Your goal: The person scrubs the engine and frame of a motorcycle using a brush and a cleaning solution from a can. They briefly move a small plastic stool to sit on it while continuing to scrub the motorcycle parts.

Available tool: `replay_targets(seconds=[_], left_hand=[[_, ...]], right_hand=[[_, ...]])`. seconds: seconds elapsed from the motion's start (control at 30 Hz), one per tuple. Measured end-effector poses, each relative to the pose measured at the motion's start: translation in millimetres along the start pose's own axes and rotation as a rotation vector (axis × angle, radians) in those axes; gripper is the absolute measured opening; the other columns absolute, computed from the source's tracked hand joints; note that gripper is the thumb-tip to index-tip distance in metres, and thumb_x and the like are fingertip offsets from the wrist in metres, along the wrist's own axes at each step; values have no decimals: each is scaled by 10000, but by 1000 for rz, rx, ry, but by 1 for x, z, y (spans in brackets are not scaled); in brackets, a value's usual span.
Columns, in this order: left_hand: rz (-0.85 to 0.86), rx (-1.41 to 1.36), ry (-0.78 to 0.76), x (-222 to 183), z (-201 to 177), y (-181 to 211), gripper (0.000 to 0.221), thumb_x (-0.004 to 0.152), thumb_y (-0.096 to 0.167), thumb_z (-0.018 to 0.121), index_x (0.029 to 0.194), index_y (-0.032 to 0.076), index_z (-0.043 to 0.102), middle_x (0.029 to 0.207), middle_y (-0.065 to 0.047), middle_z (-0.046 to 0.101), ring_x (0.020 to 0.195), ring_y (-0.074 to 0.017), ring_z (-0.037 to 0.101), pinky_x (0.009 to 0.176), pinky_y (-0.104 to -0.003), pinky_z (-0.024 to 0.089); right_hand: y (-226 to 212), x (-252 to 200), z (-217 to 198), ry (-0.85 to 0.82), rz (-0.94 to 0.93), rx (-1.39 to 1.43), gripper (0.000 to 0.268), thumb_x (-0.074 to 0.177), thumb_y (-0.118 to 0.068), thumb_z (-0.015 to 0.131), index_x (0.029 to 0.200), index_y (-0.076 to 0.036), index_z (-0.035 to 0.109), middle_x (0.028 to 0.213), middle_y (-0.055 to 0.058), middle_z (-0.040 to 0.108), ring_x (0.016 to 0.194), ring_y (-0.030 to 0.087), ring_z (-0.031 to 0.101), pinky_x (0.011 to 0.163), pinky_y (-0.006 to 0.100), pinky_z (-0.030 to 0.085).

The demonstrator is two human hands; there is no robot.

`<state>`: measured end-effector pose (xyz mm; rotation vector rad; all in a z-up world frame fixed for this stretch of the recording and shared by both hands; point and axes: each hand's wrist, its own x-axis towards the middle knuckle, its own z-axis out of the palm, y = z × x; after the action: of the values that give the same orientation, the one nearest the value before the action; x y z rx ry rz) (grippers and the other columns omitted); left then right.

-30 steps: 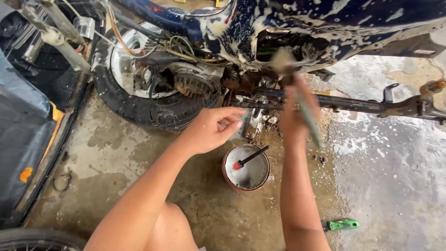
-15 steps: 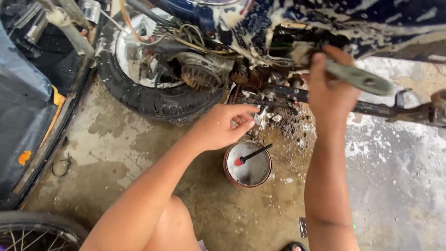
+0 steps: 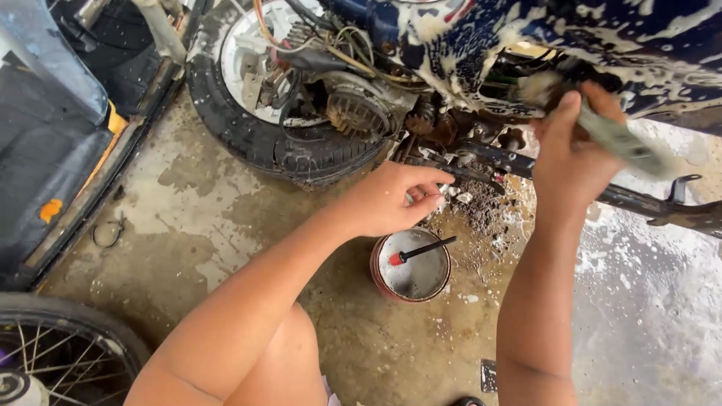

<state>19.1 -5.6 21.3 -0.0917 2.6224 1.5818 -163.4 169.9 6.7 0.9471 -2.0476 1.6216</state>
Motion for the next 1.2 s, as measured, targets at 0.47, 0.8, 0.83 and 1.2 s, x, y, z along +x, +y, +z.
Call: replay_targets(seconds=[0.47, 0.8, 0.83, 1.2], left_hand=[[0, 49, 0, 2, 1, 5, 422, 988, 277, 582, 1389, 150, 627, 1142, -7, 798, 883, -146, 731, 692, -333, 569], [16, 120, -4, -1, -12, -9, 438, 989, 262, 608, 1403, 118, 603, 1125, -44, 785, 908, -183, 751, 782, -319, 664], [49, 65, 73, -4, -15, -14, 398, 983, 214, 629, 1354, 72, 644, 1081, -129, 782, 914, -264, 764, 775, -371, 658], [21, -5, 130, -9, -17, -14, 384, 963, 199, 658, 1313, 42, 678, 1090, -236, 773, 1009, -406, 754, 834, -476, 637]], right_hand=[[-3, -5, 4, -115, 37, 14, 158, 1163, 9, 559, 1269, 123, 535, 1125, 325, 678, 775, 275, 746, 653, 297, 664], [-48, -49, -22, -121, 10, -128, 231, 1169, -55, 571, 1312, 123, 607, 932, 264, 722, 757, 290, 754, 518, 294, 573], [-54, -56, -13, -304, 99, -154, 231, 1120, -66, 573, 1264, 102, 641, 939, 268, 732, 796, 328, 751, 577, 354, 582], [132, -298, 90, -1478, 237, -787, 224, 842, -314, 699, 969, -151, 787, 895, 64, 777, 914, 286, 770, 737, 446, 636]])
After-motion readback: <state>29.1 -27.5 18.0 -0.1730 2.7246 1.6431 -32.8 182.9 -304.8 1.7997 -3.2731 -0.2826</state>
